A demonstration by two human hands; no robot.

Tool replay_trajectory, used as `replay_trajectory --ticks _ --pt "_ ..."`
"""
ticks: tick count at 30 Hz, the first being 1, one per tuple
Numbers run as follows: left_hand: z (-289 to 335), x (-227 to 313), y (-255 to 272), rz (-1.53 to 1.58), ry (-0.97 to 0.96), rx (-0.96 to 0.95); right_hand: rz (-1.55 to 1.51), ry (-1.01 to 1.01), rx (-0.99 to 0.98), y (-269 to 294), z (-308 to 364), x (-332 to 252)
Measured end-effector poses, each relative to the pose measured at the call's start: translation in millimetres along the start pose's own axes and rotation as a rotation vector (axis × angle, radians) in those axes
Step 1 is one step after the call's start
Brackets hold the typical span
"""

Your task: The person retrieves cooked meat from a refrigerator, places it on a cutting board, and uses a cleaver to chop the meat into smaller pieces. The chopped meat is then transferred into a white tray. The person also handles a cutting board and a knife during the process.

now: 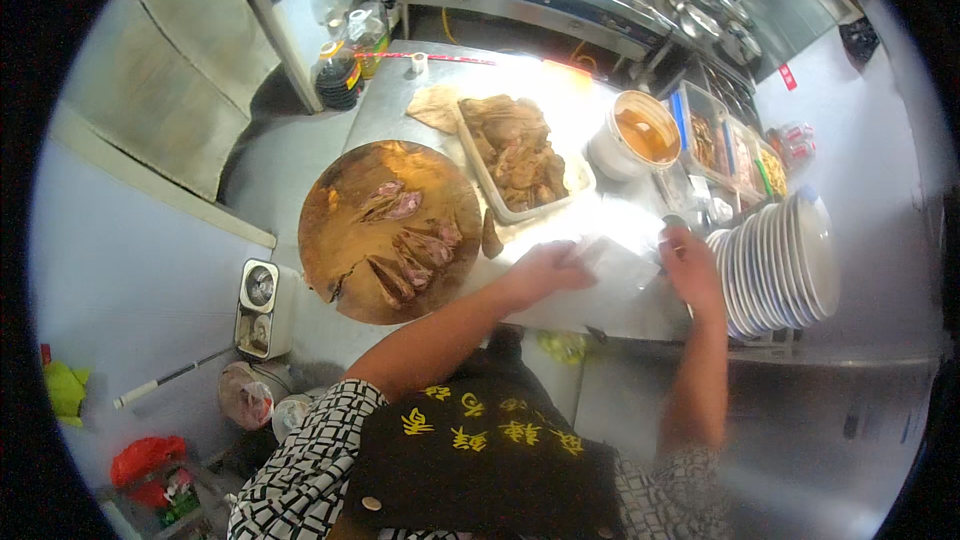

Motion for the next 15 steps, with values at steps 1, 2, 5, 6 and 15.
replay_trajectory --ticks 1,2,5,6,15 --pt "3.9 -3.1 4.9 0.089 0.003 0.055 0.211 0.048 0.306 7.4 4.2 -5.4" --pt "6.9 -5.9 10.3 0.074 0.012 0.153 0.419 0.096 0.614 13.6 17.2 -16.8" --pt "16.5 -16.1 21.9 0.024 0.043 0.458 -0.140 -0.316 0.065 -62.5 46.1 -18.7" --pt "17.9 -17.9 16.8 0.099 0.005 0.420 -0.582 -0.338 -0.032 -110.9 54.8 -11.3" --pt "40.1 -49.2 9.1 0.856 -0.122 0.242 -1.016 -0.608 -0.058 -219.8 52.5 -22.9"
Point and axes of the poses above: each hand's wrist, its own z-axis away from the middle knuckle, its own y-axis out of the back of the hand, x = y × z, the point moved 6 cm from there along -z, towards the middle knuckle, and after that the axes turned 10 degrees about z, right-handed, at the moved point
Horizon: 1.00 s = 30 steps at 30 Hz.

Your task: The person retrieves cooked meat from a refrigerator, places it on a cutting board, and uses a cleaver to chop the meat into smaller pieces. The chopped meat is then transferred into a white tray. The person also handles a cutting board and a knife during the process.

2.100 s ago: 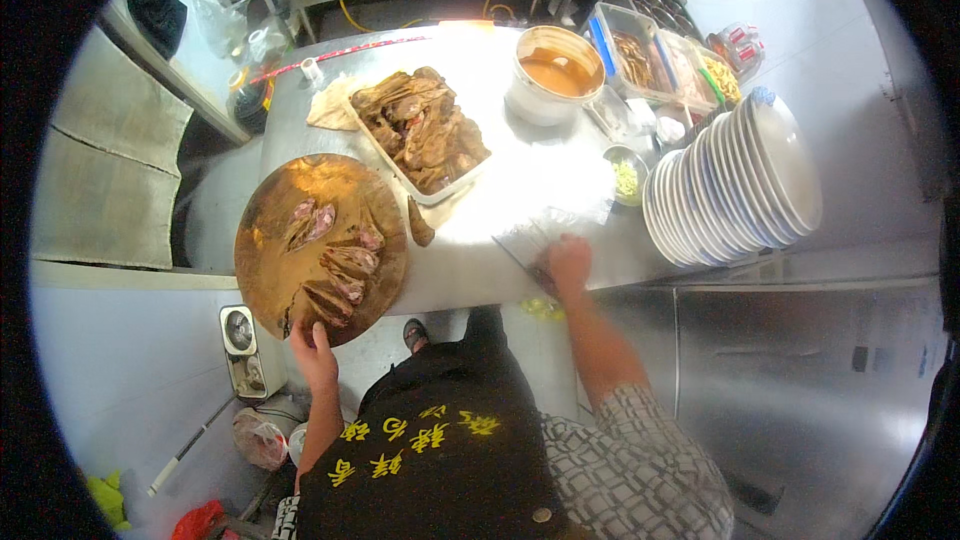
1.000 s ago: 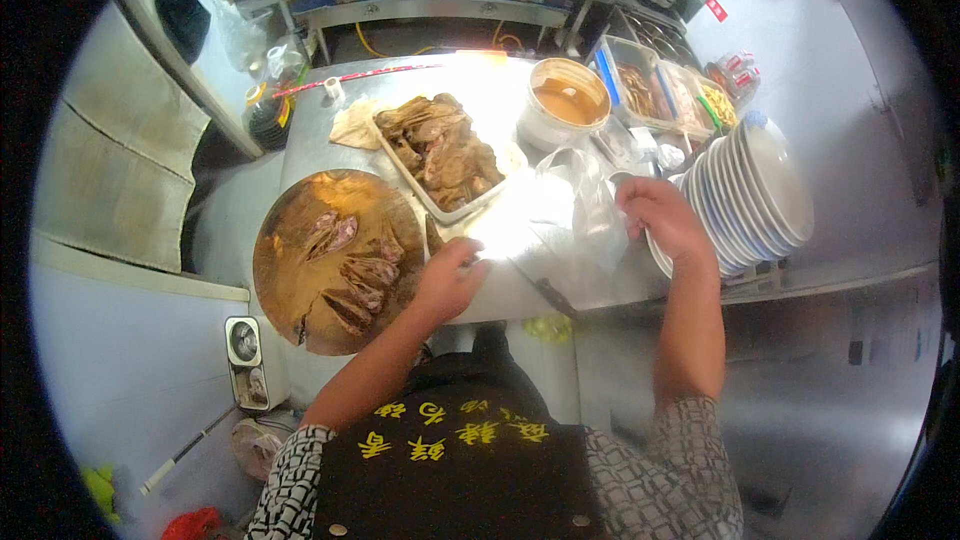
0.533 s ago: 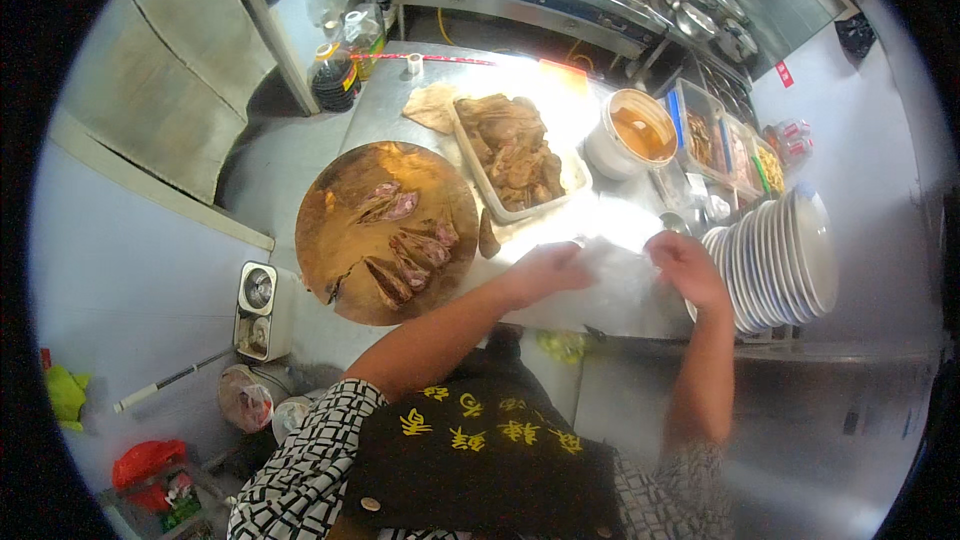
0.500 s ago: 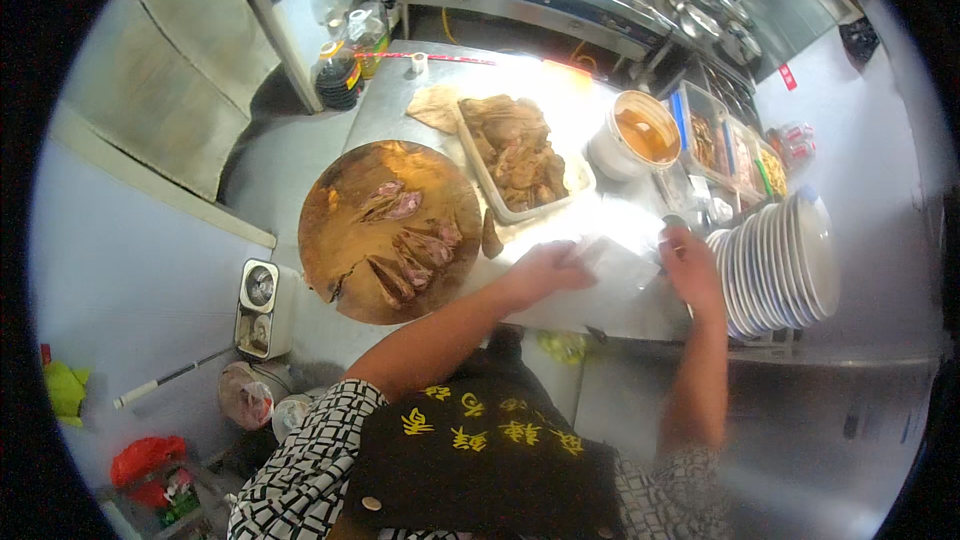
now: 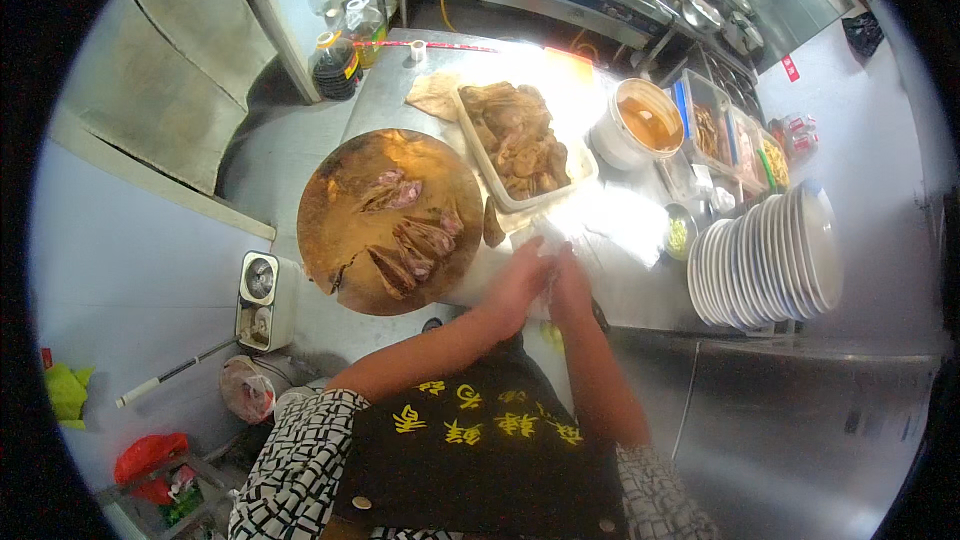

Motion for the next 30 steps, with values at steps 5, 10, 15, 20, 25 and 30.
replay_trajectory --ticks 5,10,15,20,25,30 --pt "-1.0 42.6 13.0 -0.097 -0.134 0.013 0.236 0.260 -0.104 -18.2 16.3 -19.4" --pt "4.4 54.4 11.2 -0.342 -0.144 0.118 0.505 0.476 0.128 -9.6 5.4 -17.8" --pt "17.4 70.0 36.3 -0.822 -0.276 0.170 0.194 0.071 0.117 1.9 16.2 -42.9" --pt "18.1 85.9 103.5 -0.695 -0.261 0.357 -0.739 -0.208 -0.044 20.2 5.7 -35.6" --pt "30.8 97.4 96.7 -0.216 -0.282 0.370 -0.317 -0.109 -0.117 16.8 20.0 -43.5" --pt "40.6 74.0 20.2 -1.599 -0.591 0.088 0.074 -0.039 -0.294 -19.8 48.5 -50.1"
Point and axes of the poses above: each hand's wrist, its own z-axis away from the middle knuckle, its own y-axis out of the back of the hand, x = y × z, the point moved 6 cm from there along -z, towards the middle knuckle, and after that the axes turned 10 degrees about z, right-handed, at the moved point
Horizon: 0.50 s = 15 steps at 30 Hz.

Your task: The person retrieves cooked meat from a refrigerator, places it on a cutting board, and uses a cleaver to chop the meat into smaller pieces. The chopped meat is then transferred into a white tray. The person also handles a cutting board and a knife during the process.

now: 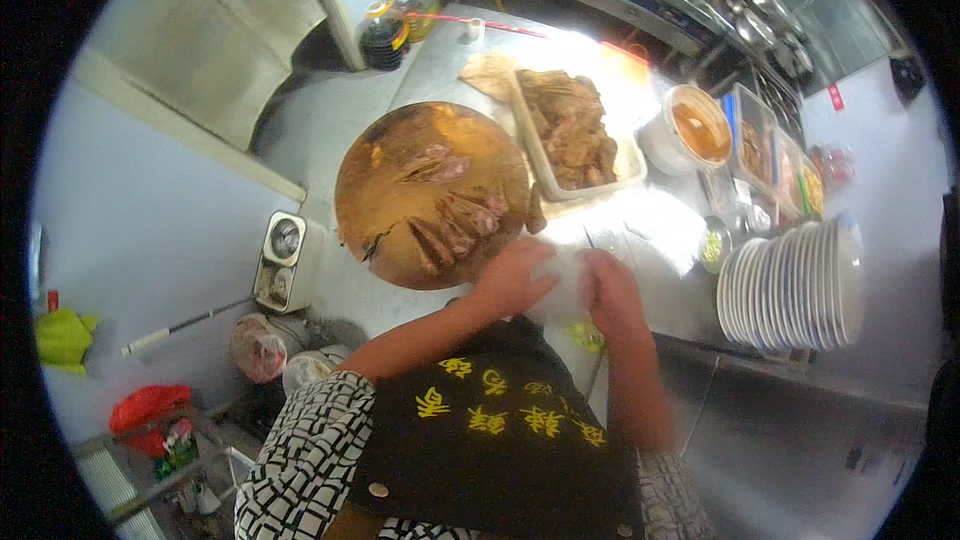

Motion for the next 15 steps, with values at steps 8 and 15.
replay_trajectory --ticks 8,15 --pt "19.7 -54.8 28.7 0.468 0.426 0.077 1.146 0.493 0.332 57.8 -0.5 5.4" --pt "20.4 -43.4 55.6 1.179 0.759 0.089 0.604 0.246 0.119 15.4 -5.2 1.7"
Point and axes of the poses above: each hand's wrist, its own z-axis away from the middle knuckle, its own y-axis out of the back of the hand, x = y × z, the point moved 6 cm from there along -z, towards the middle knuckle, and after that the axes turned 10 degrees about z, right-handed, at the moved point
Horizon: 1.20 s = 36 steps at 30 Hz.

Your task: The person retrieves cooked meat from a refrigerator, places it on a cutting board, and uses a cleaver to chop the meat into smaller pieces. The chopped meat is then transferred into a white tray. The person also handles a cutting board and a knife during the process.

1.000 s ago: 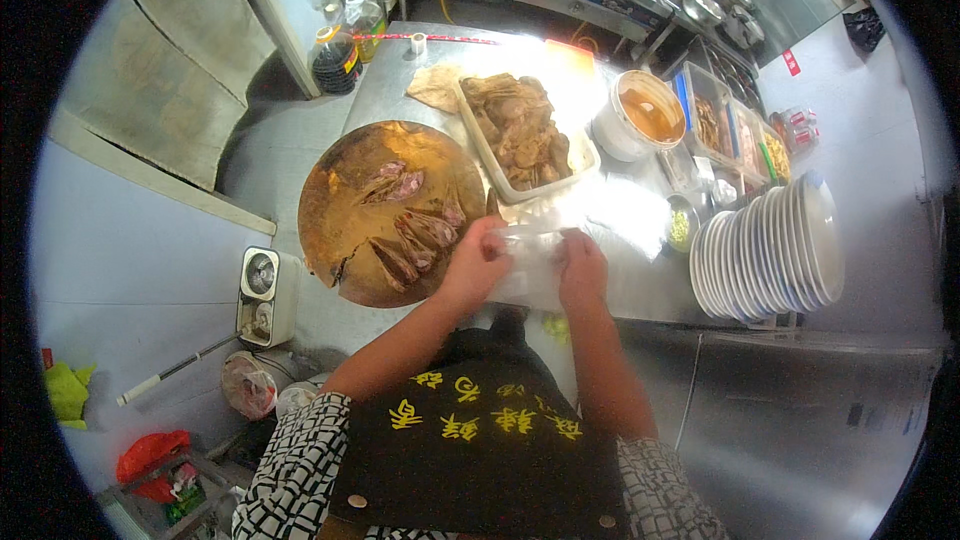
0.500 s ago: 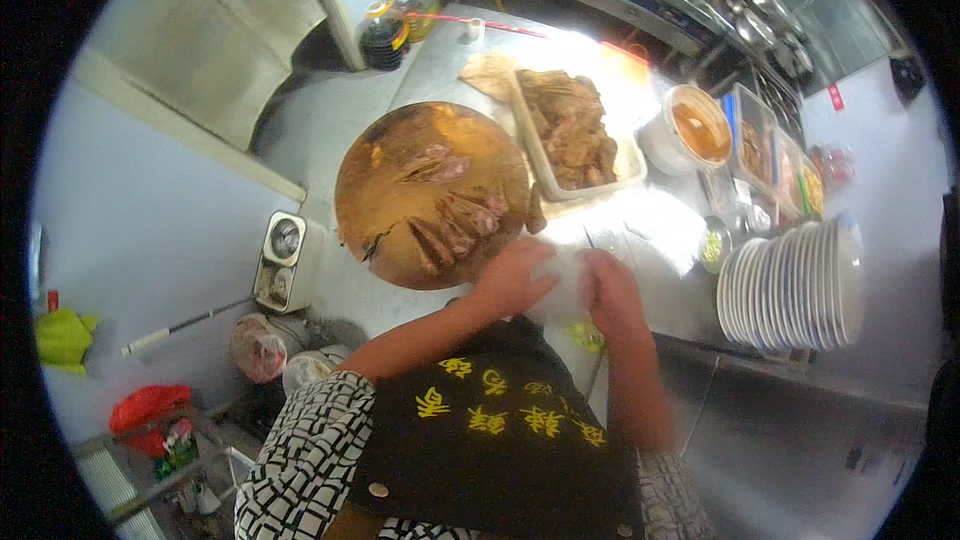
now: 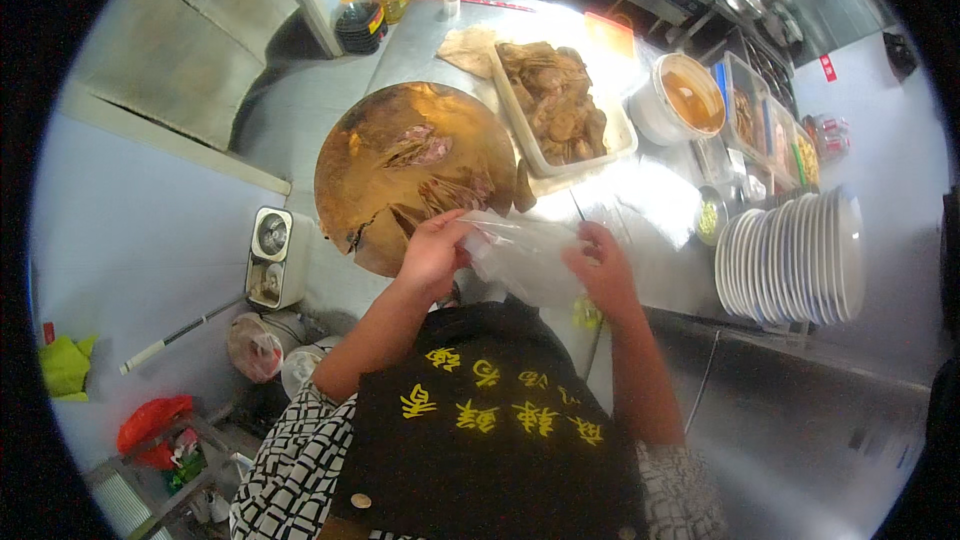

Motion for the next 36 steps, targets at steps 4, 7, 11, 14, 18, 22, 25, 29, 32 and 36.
replay_trajectory --ticks 4,7,11,14,18,22,25,29,32,36 --pt "3.3 2.9 -0.1 0.046 -0.040 0.072 0.227 0.128 0.310 5.4 15.4 -4.8" --pt "8.6 5.0 0.5 0.080 -0.068 0.127 0.179 0.094 0.282 8.4 45.4 -2.7" --pt "5.8 -6.1 -4.5 0.070 -0.040 0.090 0.249 0.139 0.218 -30.8 46.9 26.6" --pt "7.9 -6.1 -5.3 -0.131 -0.166 0.129 0.110 0.048 0.373 -12.2 40.0 26.8" --pt "2.3 -0.9 11.5 -0.579 -0.388 0.230 0.125 0.194 0.507 22.6 38.9 3.2" --pt "2.9 -13.0 -0.3 -0.373 -0.123 0.000 -0.150 -0.107 0.330 33.2 45.1 -3.6" --pt "14.5 -15.7 -16.0 -0.123 0.046 -0.079 -0.243 -0.149 0.331 40.1 52.6 -15.2" --pt "32.8 -6.1 -30.7 0.014 0.099 -0.135 -0.226 -0.105 0.315 42.6 62.8 -30.8" --pt "25.7 -14.5 -14.8 -0.114 0.142 -0.102 -0.231 -0.151 0.282 36.7 62.4 -26.0" --pt "16.0 -10.8 25.5 -0.467 -0.093 -0.091 -0.206 -0.254 0.276 27.2 59.6 -2.5"
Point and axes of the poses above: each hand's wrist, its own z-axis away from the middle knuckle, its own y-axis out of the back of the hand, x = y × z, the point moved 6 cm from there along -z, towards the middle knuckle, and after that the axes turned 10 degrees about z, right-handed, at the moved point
